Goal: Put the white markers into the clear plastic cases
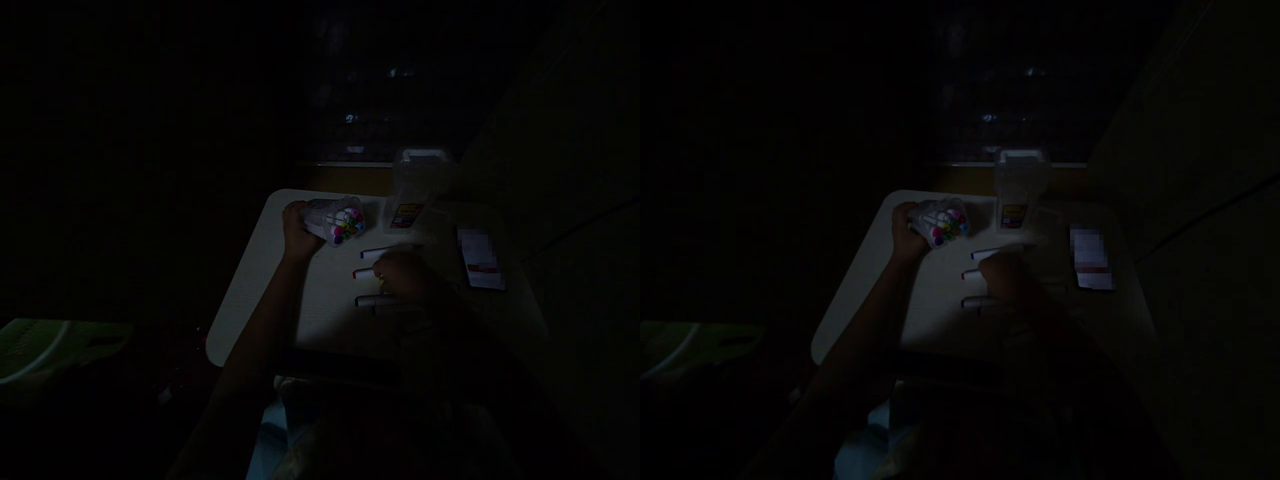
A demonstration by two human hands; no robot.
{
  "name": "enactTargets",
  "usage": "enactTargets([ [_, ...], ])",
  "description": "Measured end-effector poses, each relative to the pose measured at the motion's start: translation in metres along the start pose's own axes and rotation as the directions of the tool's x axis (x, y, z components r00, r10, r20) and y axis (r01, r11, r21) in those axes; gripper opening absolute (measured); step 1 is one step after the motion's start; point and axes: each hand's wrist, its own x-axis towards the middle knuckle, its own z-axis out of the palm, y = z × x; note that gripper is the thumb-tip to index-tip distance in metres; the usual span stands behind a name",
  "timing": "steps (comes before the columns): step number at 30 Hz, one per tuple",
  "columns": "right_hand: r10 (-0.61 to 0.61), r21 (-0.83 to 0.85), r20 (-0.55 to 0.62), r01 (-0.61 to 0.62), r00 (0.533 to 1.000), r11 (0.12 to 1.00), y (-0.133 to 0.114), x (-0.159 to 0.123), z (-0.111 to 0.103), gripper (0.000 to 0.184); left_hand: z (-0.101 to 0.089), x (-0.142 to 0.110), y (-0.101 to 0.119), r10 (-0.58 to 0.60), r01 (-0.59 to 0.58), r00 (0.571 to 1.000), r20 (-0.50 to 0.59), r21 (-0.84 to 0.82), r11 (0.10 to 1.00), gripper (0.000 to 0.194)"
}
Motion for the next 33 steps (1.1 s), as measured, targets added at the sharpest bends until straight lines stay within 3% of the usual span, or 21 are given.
enactTargets([
  [11, 0.022, -0.028, -0.025, -0.023, 0.999, 0.999, -0.009, 0.006, 0.000, 0.032, 0.001, 0.001, 0.000, 0.047, -0.046, 0.998, -0.035, 0.026, 0.999, 0.048],
  [23, -0.071, 0.027, -0.093, 0.073, 0.993, 0.997, -0.003, 0.015, 0.010, 0.031, 0.004, -0.001, -0.004, 0.110, -0.107, 0.992, -0.064, 0.046, 0.993, 0.049],
  [33, -0.012, 0.160, -0.363, 0.075, 0.932, 0.984, 0.012, -0.016, -0.026, 0.030, 0.002, 0.000, -0.004, 0.106, -0.105, 0.994, -0.040, 0.043, 0.994, 0.047],
])
